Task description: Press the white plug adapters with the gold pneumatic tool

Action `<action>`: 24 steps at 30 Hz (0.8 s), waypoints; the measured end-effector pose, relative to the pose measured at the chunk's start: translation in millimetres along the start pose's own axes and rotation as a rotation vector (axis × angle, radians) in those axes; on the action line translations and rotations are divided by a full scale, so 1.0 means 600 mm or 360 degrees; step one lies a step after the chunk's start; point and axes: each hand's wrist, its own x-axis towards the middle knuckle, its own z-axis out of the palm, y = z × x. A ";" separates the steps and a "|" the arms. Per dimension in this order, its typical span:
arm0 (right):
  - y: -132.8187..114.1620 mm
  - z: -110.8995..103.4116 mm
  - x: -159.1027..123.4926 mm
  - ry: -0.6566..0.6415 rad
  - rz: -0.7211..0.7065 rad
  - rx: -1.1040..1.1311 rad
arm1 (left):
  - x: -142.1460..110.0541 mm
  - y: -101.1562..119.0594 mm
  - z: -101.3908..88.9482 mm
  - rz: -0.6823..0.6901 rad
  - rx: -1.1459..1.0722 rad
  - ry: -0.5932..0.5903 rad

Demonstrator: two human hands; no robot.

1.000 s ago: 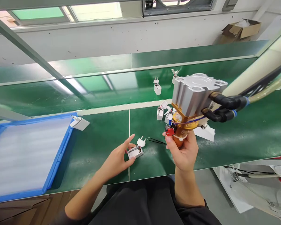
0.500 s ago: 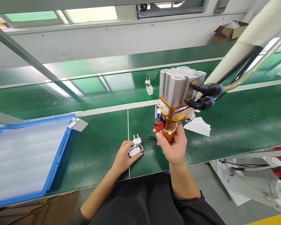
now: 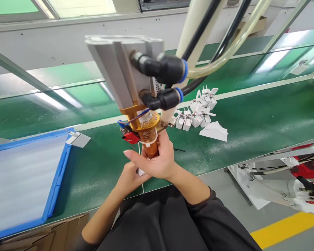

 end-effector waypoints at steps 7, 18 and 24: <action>0.007 -0.001 0.001 0.0049 -0.0041 -0.0077 | 0.007 0.022 -0.018 0.0016 -0.0007 -0.0045; -0.001 -0.006 0.003 0.0004 -0.0046 -0.0102 | 0.006 0.025 -0.015 0.0011 -0.0017 -0.0080; -0.003 -0.003 0.004 0.0003 -0.0106 -0.0066 | 0.003 0.023 -0.007 -0.0041 -0.0244 -0.0089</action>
